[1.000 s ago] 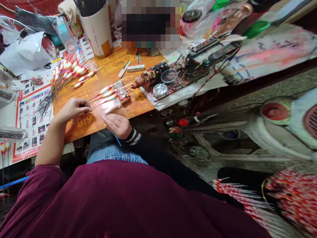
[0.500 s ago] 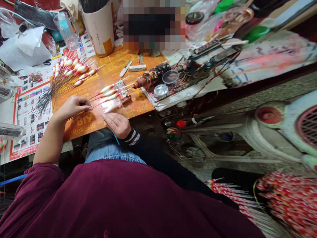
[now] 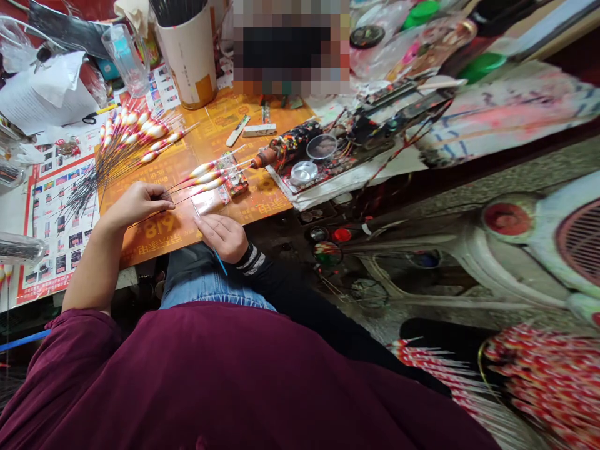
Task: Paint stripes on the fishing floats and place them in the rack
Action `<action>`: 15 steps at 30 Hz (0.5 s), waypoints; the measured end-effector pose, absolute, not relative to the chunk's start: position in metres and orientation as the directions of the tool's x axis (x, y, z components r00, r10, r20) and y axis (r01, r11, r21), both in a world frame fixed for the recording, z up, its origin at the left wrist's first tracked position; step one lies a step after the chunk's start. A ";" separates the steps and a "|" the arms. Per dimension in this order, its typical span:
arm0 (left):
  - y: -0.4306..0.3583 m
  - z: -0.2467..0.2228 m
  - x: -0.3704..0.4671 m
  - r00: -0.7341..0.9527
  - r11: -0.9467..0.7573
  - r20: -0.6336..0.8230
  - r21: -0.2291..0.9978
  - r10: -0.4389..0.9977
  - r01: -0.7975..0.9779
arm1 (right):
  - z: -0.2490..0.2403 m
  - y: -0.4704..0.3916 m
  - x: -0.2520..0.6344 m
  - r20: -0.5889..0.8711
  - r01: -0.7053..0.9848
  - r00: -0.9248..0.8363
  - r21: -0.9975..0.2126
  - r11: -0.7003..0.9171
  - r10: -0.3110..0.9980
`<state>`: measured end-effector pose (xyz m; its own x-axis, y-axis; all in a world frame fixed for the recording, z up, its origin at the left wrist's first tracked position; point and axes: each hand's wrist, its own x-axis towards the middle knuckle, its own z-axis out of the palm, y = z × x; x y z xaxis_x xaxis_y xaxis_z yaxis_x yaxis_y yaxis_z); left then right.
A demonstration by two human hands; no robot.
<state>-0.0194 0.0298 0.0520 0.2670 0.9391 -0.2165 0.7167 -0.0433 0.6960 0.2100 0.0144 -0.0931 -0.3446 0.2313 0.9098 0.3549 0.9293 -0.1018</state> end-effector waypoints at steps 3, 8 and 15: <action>0.029 0.053 -0.019 0.265 -0.042 -0.218 0.693 0.939 0.720 | -0.094 0.014 0.211 0.915 0.350 -0.331 -0.109 0.930 0.231; 0.030 0.052 -0.019 0.263 -0.039 -0.222 0.690 0.939 0.723 | -0.099 0.014 0.212 0.899 0.378 -0.347 -0.127 0.917 0.268; 0.031 0.051 -0.021 0.275 -0.057 -0.214 0.684 0.937 0.727 | -0.103 0.014 0.212 0.880 0.372 -0.362 -0.166 0.913 0.307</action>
